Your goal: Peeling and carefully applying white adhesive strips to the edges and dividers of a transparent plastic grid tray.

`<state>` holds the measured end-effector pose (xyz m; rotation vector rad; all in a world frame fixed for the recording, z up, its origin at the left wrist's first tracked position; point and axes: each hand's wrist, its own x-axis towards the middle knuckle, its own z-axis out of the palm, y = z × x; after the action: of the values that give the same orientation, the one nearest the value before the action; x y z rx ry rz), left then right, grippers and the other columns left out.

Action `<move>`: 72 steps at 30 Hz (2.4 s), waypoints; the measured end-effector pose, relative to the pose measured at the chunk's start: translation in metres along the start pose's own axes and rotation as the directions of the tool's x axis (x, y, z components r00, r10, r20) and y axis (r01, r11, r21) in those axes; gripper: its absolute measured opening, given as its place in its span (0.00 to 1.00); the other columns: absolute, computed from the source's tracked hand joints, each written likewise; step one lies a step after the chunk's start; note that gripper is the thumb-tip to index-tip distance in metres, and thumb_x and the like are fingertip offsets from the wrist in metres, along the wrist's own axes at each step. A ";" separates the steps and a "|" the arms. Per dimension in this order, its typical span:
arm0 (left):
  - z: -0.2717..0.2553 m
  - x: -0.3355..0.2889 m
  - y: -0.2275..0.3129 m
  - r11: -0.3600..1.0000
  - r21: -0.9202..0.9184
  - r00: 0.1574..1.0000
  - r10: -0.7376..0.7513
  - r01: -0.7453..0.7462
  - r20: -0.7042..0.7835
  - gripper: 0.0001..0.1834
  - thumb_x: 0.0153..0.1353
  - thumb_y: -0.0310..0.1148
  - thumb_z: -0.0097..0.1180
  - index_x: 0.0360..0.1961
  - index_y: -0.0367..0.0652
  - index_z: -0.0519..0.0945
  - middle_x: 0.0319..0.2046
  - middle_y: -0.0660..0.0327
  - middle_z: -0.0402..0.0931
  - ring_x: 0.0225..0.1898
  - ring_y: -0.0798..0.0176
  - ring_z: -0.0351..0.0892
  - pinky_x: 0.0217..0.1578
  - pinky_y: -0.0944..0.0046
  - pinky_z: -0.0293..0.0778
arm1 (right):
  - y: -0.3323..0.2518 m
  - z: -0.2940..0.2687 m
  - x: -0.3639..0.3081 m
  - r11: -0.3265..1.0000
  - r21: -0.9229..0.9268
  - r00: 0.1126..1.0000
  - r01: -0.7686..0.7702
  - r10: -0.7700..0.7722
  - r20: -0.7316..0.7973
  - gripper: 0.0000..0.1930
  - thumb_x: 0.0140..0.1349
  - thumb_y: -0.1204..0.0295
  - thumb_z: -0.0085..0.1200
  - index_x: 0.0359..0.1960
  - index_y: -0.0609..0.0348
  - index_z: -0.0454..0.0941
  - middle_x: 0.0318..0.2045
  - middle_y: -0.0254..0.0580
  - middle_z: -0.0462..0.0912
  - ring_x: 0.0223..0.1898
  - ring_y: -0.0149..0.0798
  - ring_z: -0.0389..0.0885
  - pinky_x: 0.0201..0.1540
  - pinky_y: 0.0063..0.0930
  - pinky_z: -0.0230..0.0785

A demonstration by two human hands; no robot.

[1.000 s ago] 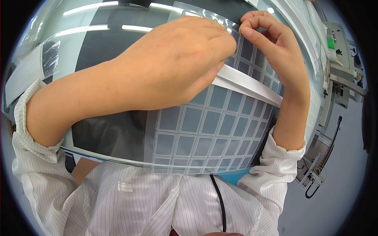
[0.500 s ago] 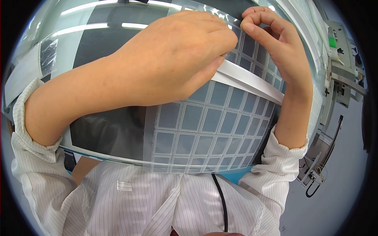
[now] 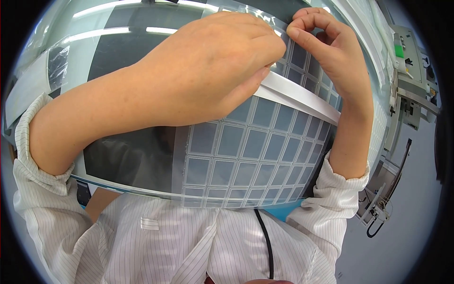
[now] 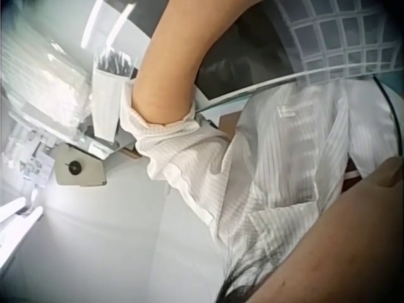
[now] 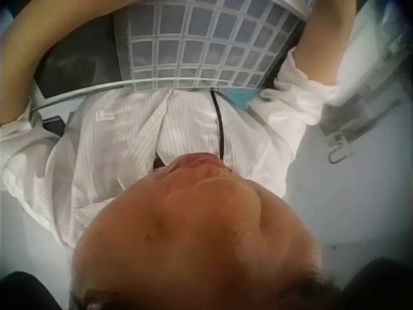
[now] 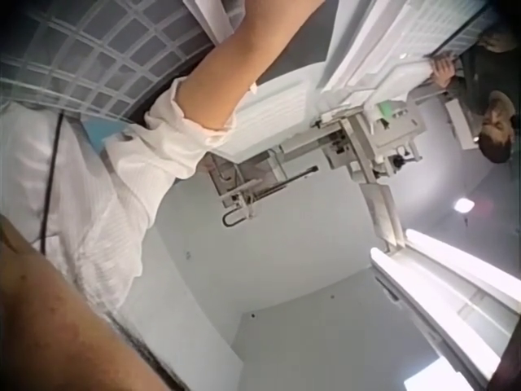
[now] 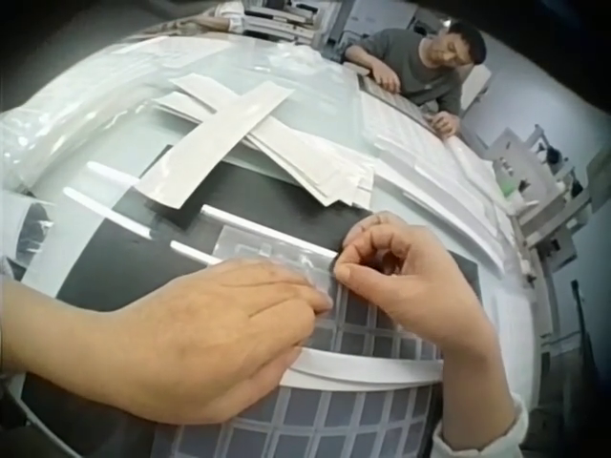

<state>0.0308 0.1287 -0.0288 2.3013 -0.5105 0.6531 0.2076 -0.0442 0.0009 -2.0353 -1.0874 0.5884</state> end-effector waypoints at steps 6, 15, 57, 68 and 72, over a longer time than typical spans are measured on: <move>0.002 -0.002 -0.004 1.000 0.010 1.000 0.003 -0.002 -0.002 0.05 0.57 0.23 0.58 0.29 0.36 0.73 0.29 0.51 0.75 0.36 0.47 0.78 0.41 0.50 0.73 | -0.009 0.008 0.000 0.990 -0.136 0.999 0.029 -0.033 -0.026 0.08 0.61 0.69 0.66 0.33 0.62 0.83 0.44 0.31 0.79 0.39 0.23 0.74 0.40 0.17 0.64; 0.003 -0.006 -0.006 0.999 0.032 1.000 0.016 -0.015 -0.023 0.04 0.58 0.24 0.58 0.30 0.36 0.74 0.30 0.51 0.76 0.37 0.47 0.79 0.42 0.50 0.73 | -0.004 0.008 -0.003 0.998 0.023 0.997 0.060 -0.058 -0.046 0.08 0.65 0.70 0.62 0.36 0.62 0.84 0.47 0.33 0.79 0.44 0.24 0.74 0.45 0.18 0.63; -0.022 -0.004 0.009 0.868 -0.264 0.907 -0.395 0.421 0.149 0.05 0.63 0.27 0.58 0.38 0.38 0.76 0.35 0.62 0.77 0.33 0.65 0.73 0.37 0.64 0.70 | -0.052 0.030 -0.047 0.964 -0.130 0.969 0.231 -0.239 -0.054 0.06 0.64 0.78 0.61 0.40 0.66 0.79 0.35 0.31 0.81 0.38 0.26 0.76 0.46 0.20 0.69; -0.024 -0.001 0.010 0.851 -0.366 0.926 -0.355 0.376 0.127 0.07 0.63 0.30 0.60 0.35 0.36 0.78 0.31 0.63 0.76 0.32 0.70 0.70 0.35 0.68 0.69 | -0.057 0.027 -0.047 0.970 0.033 0.970 0.239 -0.238 -0.045 0.05 0.61 0.82 0.60 0.37 0.66 0.78 0.38 0.36 0.81 0.38 0.27 0.78 0.43 0.21 0.72; -0.027 -0.003 0.014 0.852 -0.349 0.921 -0.368 0.390 0.130 0.07 0.62 0.29 0.60 0.33 0.36 0.78 0.30 0.62 0.76 0.33 0.67 0.73 0.35 0.67 0.70 | -0.050 0.015 -0.041 0.955 0.030 0.956 0.294 -0.293 -0.024 0.03 0.63 0.79 0.60 0.34 0.65 0.79 0.41 0.39 0.79 0.42 0.29 0.76 0.47 0.24 0.68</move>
<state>0.0126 0.1385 -0.0055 1.9818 -0.1705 0.2655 0.1504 -0.0543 0.0324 -1.8006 -1.3287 0.4296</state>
